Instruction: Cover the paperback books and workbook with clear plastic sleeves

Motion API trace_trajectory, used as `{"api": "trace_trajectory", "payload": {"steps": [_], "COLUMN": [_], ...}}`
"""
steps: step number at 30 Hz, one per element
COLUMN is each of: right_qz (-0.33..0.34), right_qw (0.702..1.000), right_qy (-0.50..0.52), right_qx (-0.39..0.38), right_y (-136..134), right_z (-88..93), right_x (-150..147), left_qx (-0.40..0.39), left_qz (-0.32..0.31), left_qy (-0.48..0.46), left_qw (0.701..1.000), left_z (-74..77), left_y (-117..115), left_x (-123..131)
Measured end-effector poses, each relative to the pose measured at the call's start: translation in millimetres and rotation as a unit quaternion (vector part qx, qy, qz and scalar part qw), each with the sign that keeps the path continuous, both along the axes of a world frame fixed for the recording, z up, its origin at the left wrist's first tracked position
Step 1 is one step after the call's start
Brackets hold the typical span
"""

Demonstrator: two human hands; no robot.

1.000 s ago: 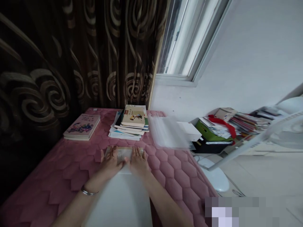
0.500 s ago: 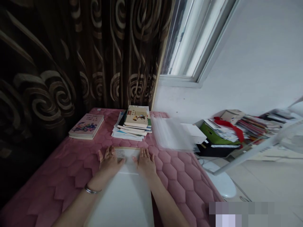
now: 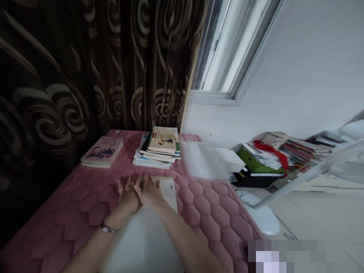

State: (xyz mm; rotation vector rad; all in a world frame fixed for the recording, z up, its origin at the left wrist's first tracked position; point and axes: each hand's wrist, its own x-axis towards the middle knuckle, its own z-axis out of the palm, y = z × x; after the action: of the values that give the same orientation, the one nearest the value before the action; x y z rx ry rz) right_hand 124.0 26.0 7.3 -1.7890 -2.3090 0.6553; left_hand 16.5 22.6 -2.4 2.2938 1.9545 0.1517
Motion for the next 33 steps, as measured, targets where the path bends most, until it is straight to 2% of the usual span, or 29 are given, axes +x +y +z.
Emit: {"api": "trace_trajectory", "payload": {"steps": [3, 8, 11, 18, 23, 26, 29, 33], "right_qz": [-0.041, -0.143, -0.168, -0.186, -0.187, -0.188, -0.181, -0.169], "right_qw": [0.999, 0.985, 0.981, 0.976, 0.976, 0.975, 0.975, 0.973], "right_qy": [-0.020, -0.089, -0.092, -0.109, -0.109, -0.114, -0.129, -0.154], "right_qx": [-0.002, 0.017, 0.023, 0.036, 0.027, 0.018, 0.014, 0.009], "right_y": [0.3, -10.8, -16.8, -15.9, -14.2, -14.5, -14.8, -13.0], "right_z": [-4.4, -8.2, -11.3, -29.3, -30.2, -26.2, -22.7, -20.8], "right_x": [7.6, 52.2, 69.4, 68.2, 67.3, 66.4, 65.6, 65.6], "left_qx": [0.007, 0.024, 0.013, 0.010, 0.012, -0.006, -0.002, 0.033], "left_qz": [0.014, 0.024, 0.028, 0.041, 0.031, 0.027, 0.009, 0.000], "left_qy": [-0.012, -0.019, -0.019, -0.017, 0.003, 0.037, 0.064, 0.058], "left_qw": [1.000, 0.999, 0.999, 0.999, 0.999, 0.999, 0.998, 0.998], "left_z": [-2.4, -6.4, -4.6, -8.6, -7.9, 2.1, 12.0, 14.5], "left_y": [1.2, 3.1, 3.8, 3.4, 2.4, -7.8, -28.5, -58.6], "left_x": [0.1, 0.6, 1.2, -0.9, -2.3, -1.1, -2.7, -12.5]}}
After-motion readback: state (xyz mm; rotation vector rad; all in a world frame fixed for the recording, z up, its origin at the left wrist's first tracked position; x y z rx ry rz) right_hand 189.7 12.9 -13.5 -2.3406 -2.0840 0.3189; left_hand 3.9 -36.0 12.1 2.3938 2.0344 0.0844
